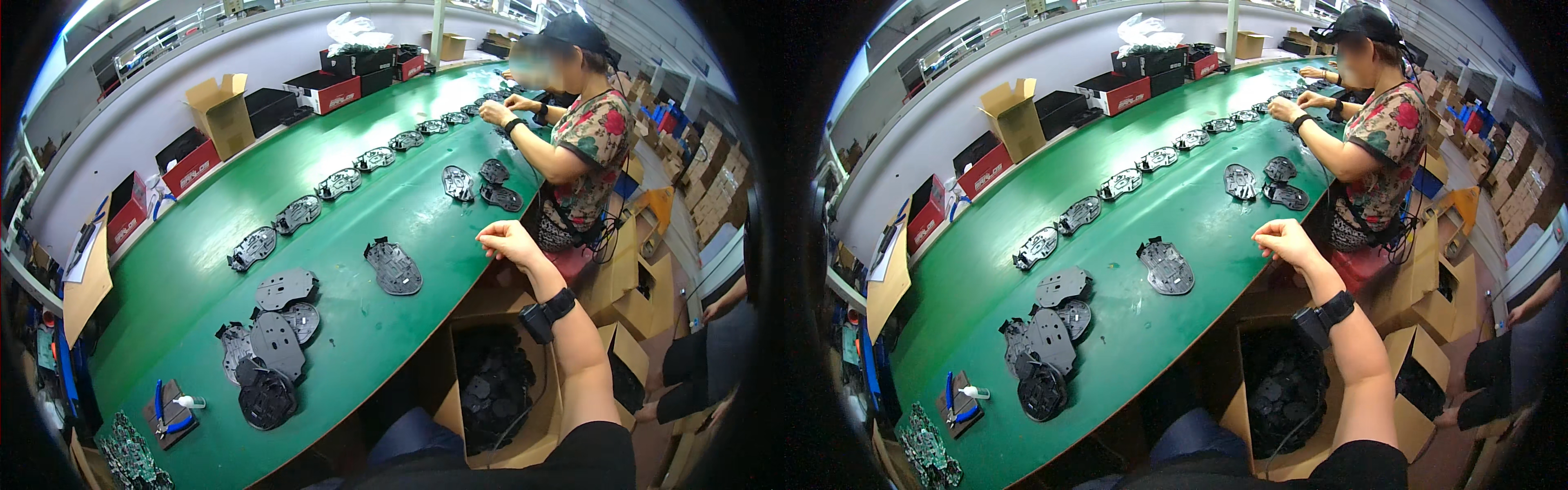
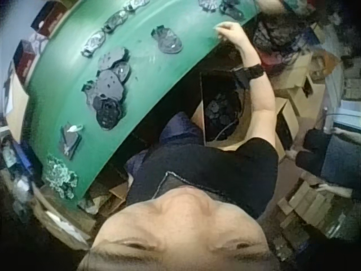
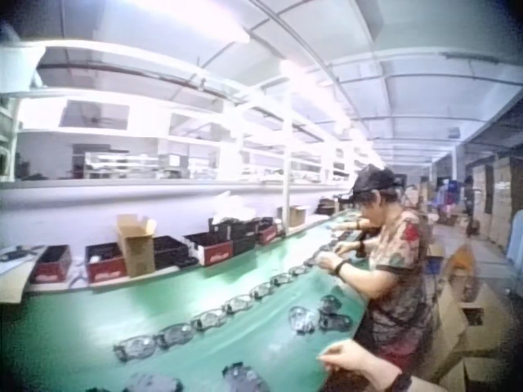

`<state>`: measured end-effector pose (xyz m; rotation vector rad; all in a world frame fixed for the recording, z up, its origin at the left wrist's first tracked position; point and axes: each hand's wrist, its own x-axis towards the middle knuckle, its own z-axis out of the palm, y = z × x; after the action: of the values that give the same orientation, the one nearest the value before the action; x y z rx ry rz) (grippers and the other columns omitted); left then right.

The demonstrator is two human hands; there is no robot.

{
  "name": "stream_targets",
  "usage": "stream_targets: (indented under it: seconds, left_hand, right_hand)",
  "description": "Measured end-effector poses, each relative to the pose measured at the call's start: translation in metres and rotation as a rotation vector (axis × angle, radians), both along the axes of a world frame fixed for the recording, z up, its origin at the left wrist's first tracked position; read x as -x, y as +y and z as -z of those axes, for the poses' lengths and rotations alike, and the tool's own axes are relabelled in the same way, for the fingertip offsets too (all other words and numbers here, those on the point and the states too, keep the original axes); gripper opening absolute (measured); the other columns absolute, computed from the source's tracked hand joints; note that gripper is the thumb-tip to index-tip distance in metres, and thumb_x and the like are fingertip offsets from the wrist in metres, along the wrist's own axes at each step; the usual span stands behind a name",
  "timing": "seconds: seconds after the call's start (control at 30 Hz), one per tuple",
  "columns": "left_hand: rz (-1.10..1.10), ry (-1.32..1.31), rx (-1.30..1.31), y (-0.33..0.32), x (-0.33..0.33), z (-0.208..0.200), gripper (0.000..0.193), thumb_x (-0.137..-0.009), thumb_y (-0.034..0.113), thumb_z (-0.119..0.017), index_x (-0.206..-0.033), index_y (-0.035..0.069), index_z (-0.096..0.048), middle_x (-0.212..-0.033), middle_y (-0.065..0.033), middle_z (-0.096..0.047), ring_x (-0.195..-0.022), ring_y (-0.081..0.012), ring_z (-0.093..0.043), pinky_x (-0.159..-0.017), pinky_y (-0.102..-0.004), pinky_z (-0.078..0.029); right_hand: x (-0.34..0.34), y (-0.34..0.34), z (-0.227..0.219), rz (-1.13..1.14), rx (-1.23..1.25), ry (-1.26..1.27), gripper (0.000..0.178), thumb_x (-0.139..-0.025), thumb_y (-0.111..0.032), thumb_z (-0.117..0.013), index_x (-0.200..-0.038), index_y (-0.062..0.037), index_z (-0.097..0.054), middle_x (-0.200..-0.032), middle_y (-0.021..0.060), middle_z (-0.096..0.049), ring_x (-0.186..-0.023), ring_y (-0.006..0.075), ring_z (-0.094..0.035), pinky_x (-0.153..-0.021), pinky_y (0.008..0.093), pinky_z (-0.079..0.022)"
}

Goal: Applying glue to plastic mouse housings and assembling components on an assembly line.

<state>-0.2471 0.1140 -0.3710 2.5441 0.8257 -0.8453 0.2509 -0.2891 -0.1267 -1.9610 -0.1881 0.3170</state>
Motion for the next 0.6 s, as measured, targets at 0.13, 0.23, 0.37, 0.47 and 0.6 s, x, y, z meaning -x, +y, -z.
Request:
stream_targets:
  seconds: [0.13,0.23,0.37,0.47,0.6]
  left_hand:
    - [-0.018,-0.1,0.123,-0.022,-0.022,0.005,0.024,-0.079,0.021,-0.052,-0.096,0.005,-0.058,-0.095,-0.0097,-0.06,-0.091,-0.0208,-0.054,-0.079,-0.036,-0.041]
    - [-0.045,-0.107,0.15,-0.021,-0.012,0.006,0.024,-0.079,0.021,-0.052,-0.096,0.005,-0.058,-0.094,-0.0099,-0.06,-0.09,-0.0209,-0.055,-0.079,-0.036,-0.041]
    - [-0.057,-0.093,0.167,-0.014,0.007,0.006,0.024,-0.079,0.021,-0.052,-0.095,0.005,-0.059,-0.093,-0.0101,-0.06,-0.089,-0.0211,-0.055,-0.078,-0.036,-0.042]
    - [-0.071,-0.068,0.173,-0.011,0.024,0.007,0.023,-0.078,0.02,-0.052,-0.094,0.004,-0.059,-0.092,-0.0102,-0.06,-0.088,-0.0212,-0.056,-0.078,-0.036,-0.042]
    - [-0.152,-0.045,0.14,-0.001,0.056,-0.006,0.023,-0.078,0.02,-0.052,-0.093,0.004,-0.059,-0.091,-0.0104,-0.061,-0.087,-0.0214,-0.056,-0.077,-0.036,-0.043]
  right_hand:
    - [-0.013,-0.002,-0.008,-0.025,0.058,-0.007,0.015,-0.077,-0.015,-0.058,-0.085,-0.003,-0.062,-0.069,0.0004,-0.059,-0.058,0.0072,-0.055,-0.048,0.0194,-0.04]
    - [-0.024,-0.009,-0.015,-0.055,0.099,-0.022,0.016,-0.077,-0.016,-0.058,-0.086,-0.0036,-0.062,-0.07,0.0001,-0.058,-0.058,0.0073,-0.055,-0.049,0.0196,-0.04]
    - [-0.019,-0.021,-0.026,-0.021,0.136,0.017,0.017,-0.078,-0.018,-0.059,-0.087,-0.0039,-0.062,-0.071,-0.001,-0.057,-0.059,0.0067,-0.054,-0.05,0.0188,-0.04]
    - [0.002,-0.025,-0.023,-0.03,0.084,0.053,0.017,-0.079,-0.017,-0.058,-0.088,-0.0038,-0.061,-0.071,-0.0013,-0.057,-0.06,0.0061,-0.054,-0.051,0.0182,-0.041]
    - [0.061,-0.005,-0.007,-0.184,-0.083,0.284,0.019,-0.081,-0.018,-0.057,-0.092,-0.0028,-0.061,-0.073,0.0015,-0.059,-0.063,0.0065,-0.055,-0.054,0.0178,-0.043]
